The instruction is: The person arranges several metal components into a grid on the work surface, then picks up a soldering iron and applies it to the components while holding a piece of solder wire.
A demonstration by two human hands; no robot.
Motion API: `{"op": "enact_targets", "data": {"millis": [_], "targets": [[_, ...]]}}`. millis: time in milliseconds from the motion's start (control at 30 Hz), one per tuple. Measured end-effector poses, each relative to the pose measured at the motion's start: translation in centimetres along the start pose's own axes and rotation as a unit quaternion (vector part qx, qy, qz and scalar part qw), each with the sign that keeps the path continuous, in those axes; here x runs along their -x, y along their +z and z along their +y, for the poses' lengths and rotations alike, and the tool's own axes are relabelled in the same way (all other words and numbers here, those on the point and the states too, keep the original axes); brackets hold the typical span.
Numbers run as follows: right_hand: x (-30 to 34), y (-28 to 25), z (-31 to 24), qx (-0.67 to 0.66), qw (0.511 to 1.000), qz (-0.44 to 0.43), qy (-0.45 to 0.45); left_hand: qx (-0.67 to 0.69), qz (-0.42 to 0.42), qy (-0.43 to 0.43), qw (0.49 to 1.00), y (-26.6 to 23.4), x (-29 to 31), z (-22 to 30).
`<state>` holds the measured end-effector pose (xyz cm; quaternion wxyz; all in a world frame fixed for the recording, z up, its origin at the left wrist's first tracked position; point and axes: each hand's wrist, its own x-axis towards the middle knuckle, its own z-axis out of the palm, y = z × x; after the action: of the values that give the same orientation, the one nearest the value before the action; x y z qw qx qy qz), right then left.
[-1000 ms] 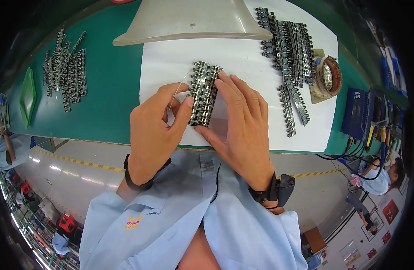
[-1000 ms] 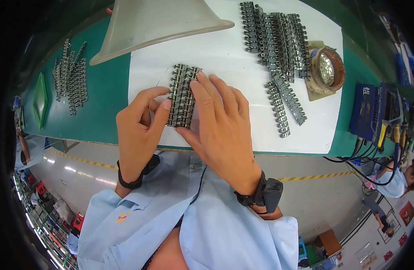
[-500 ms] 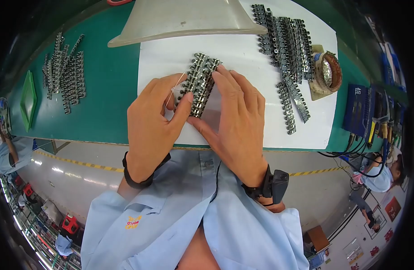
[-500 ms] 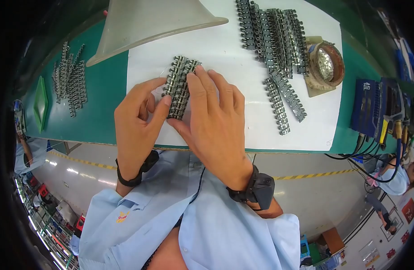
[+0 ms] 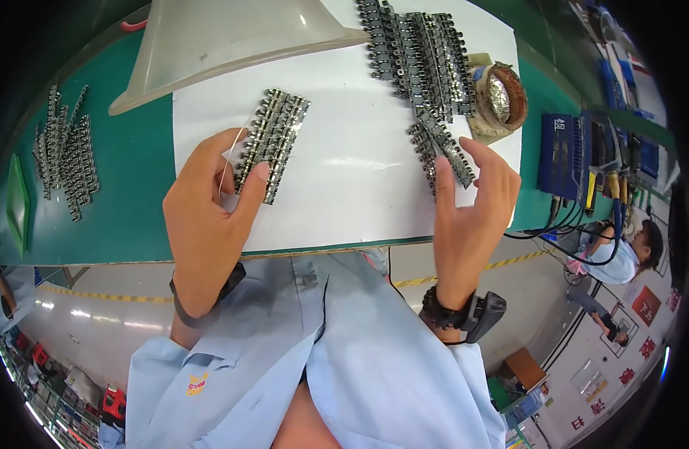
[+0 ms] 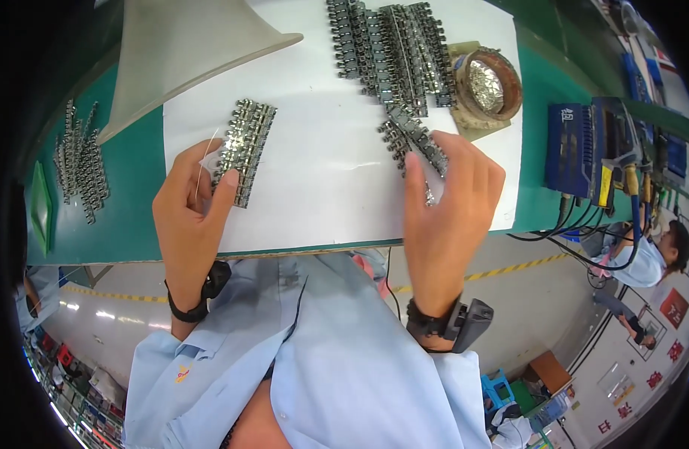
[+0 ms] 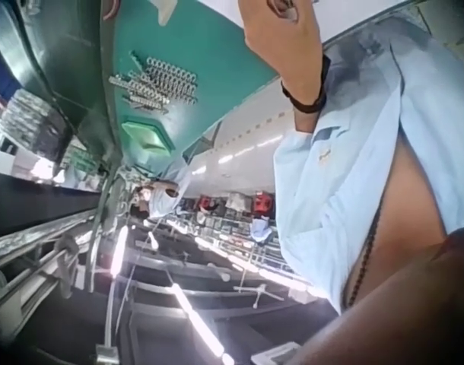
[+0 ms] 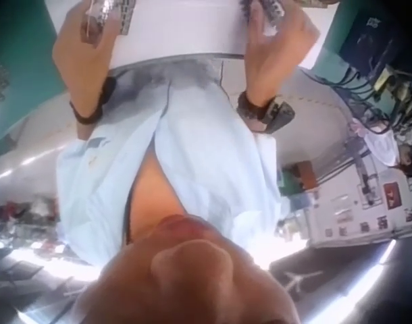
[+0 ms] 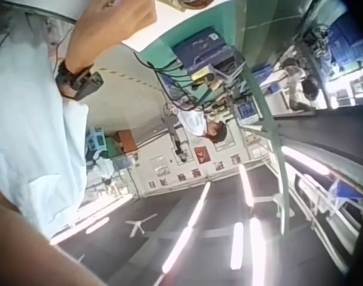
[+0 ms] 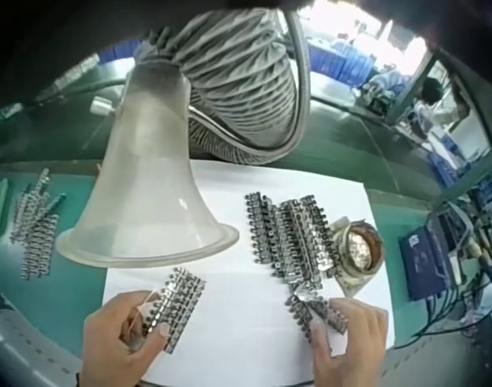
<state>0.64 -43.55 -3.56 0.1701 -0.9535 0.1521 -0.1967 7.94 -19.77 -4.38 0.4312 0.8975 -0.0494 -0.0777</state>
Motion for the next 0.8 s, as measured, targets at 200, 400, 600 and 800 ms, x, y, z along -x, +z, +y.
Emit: {"op": "enact_targets", "data": {"millis": [200,400,600,800], "targets": [[-0.1,-0.4,1.8,0.018,0.999,-0.037,0.026,-0.012,-0.001,-0.001,1.0,0.0,-0.1,0.0],[0.5,-0.5,-0.1,-0.101,0.994,-0.023,-0.043,-0.023,0.007,0.002,1.0,0.2,0.0,-0.3],[1.1,1.2,-3.5,-0.378,0.898,-0.101,0.202,-0.015,-0.006,0.007,1.0,0.1,-0.3,0.0],[0.4,0.1,-2.7,-0.159,0.971,-0.179,-0.018,-0.015,-0.003,0.011,1.0,0.0,-0.1,-0.5]]}}
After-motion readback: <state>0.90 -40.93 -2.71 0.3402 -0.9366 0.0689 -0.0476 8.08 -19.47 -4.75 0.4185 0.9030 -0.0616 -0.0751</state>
